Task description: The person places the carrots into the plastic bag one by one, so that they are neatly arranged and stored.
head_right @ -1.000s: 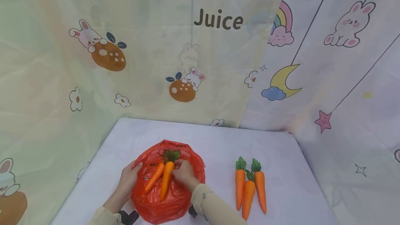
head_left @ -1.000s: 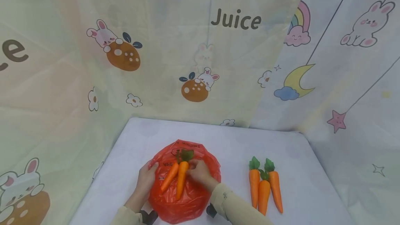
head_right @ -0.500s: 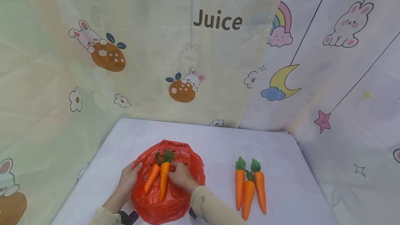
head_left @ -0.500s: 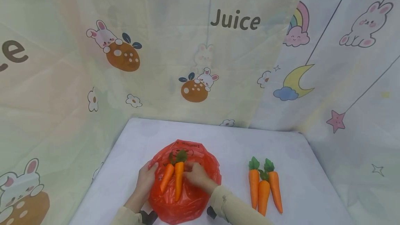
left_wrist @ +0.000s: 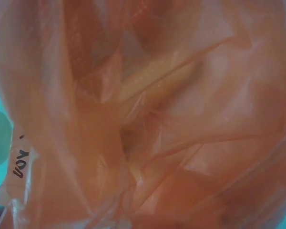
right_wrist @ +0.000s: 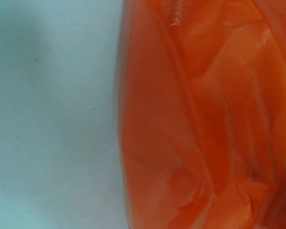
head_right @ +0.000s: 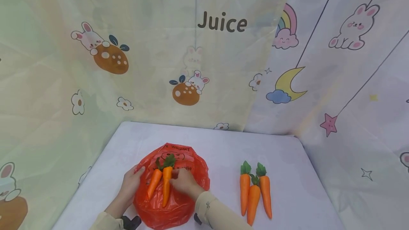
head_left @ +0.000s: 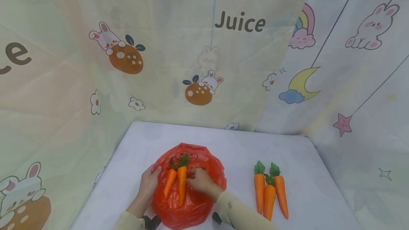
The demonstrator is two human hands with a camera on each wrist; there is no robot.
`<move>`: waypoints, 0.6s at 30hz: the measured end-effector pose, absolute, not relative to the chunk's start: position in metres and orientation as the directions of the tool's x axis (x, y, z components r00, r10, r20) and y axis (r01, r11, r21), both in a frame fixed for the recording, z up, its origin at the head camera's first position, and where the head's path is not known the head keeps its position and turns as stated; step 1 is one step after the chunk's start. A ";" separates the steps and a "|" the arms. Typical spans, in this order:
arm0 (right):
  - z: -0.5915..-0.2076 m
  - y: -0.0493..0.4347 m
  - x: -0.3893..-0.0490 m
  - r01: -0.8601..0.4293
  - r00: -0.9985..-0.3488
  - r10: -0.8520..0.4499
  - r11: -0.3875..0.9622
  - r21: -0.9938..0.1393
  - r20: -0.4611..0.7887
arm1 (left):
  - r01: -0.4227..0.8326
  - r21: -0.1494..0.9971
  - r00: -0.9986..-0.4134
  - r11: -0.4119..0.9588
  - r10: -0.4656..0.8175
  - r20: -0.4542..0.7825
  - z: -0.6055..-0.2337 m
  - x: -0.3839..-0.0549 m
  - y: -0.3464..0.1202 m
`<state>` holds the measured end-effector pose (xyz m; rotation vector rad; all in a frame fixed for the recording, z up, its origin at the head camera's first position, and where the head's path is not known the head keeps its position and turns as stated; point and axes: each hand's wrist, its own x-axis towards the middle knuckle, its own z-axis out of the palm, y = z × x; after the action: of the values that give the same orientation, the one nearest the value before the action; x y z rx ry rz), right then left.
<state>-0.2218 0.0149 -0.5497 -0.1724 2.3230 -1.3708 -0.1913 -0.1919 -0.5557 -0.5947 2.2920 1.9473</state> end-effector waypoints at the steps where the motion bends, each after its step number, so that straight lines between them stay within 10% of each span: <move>1: -0.549 0.016 -0.221 0.103 -0.898 -0.323 0.505 -0.857 -0.298 | -0.338 0.933 -0.922 0.120 -0.243 -0.302 -0.556 -0.191 -0.192; 18: -0.513 0.041 -0.209 -0.233 -0.897 -0.429 0.669 -0.706 -0.111 | -0.323 0.940 -0.925 0.107 -0.243 -0.290 -0.556 -0.190 -0.192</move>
<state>-0.2092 0.0414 -0.5135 -0.5302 2.6176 -1.0531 -0.1897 -0.1920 -0.5565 -0.5867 2.2898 1.9731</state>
